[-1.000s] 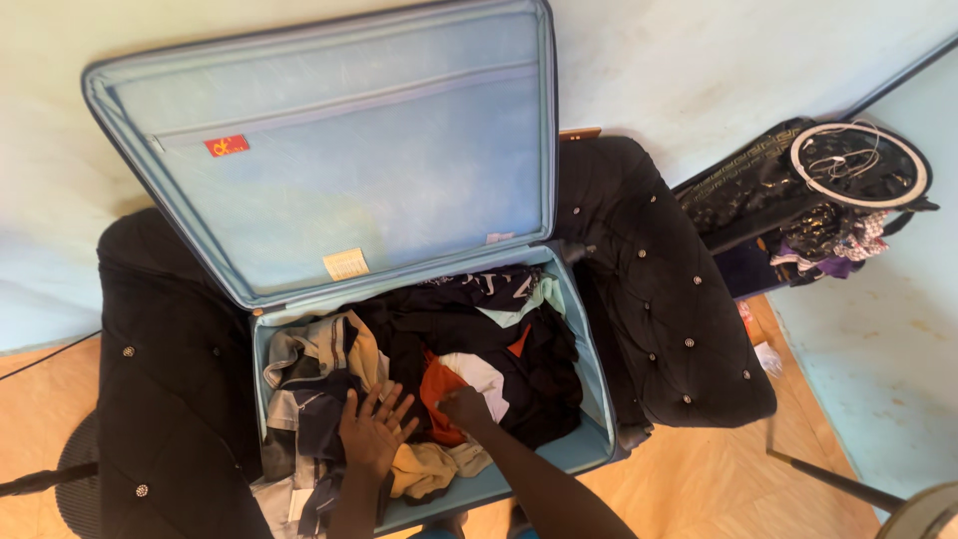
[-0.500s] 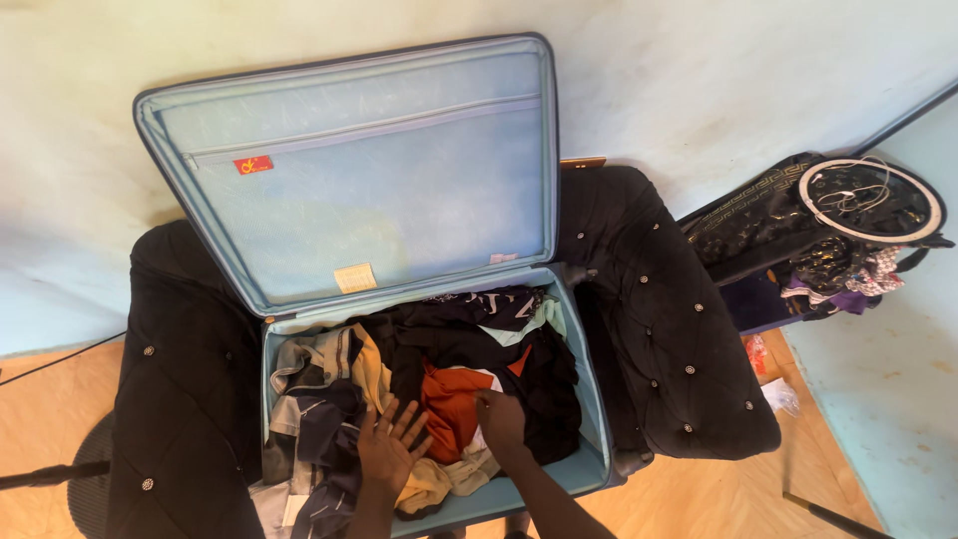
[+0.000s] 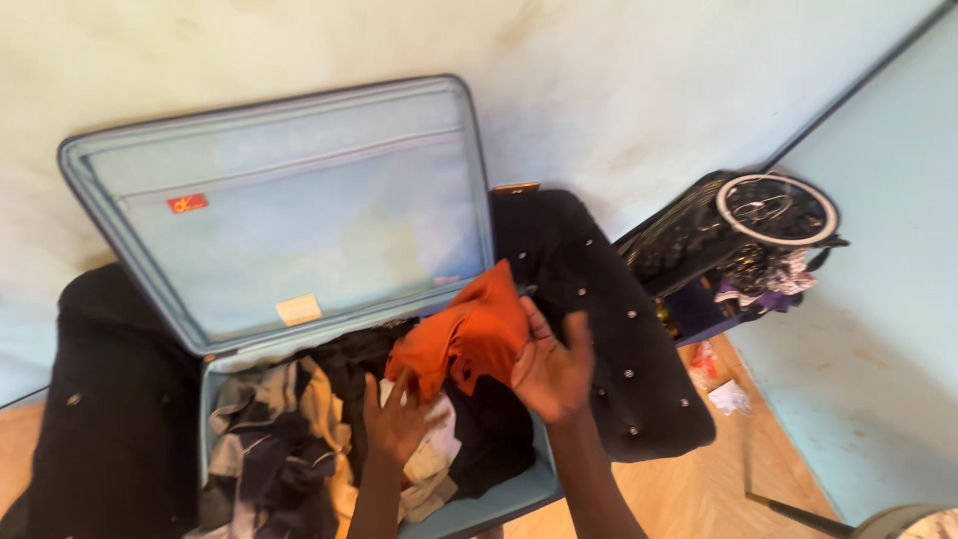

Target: The person empties items of clothing from a suitcase by hand, removing a red shirt, a black garment, a white top, and several other pieces of apparel and placing them into a pile on the floor.

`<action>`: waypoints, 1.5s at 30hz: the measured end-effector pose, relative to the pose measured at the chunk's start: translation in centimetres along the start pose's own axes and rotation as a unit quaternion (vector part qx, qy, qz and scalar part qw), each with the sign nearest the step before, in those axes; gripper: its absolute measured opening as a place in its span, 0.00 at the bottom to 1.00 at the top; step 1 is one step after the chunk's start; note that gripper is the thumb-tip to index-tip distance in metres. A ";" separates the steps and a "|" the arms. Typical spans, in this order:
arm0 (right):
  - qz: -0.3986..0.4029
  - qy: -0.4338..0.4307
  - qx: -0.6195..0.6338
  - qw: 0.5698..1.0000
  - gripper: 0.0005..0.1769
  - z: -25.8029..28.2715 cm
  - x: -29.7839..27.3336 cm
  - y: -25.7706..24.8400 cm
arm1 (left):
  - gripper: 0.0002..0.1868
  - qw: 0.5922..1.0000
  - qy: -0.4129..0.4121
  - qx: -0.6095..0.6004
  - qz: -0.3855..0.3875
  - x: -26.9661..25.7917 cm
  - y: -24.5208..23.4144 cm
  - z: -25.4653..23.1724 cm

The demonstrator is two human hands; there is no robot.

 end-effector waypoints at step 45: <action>0.331 0.342 -0.076 0.876 0.74 -24.6 -15.7 14.6 | 0.75 0.707 0.686 0.003 0.170 -55.1 1.0 4.5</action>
Point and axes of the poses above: each hand's wrist, its own x-axis towards the middle knuckle, its own y-axis out of the palm, z = x × y, the point moved 1 cm from there along x, towards the middle knuckle, and after that the axes turned 7 degrees about -x, right-handed, at the moved point
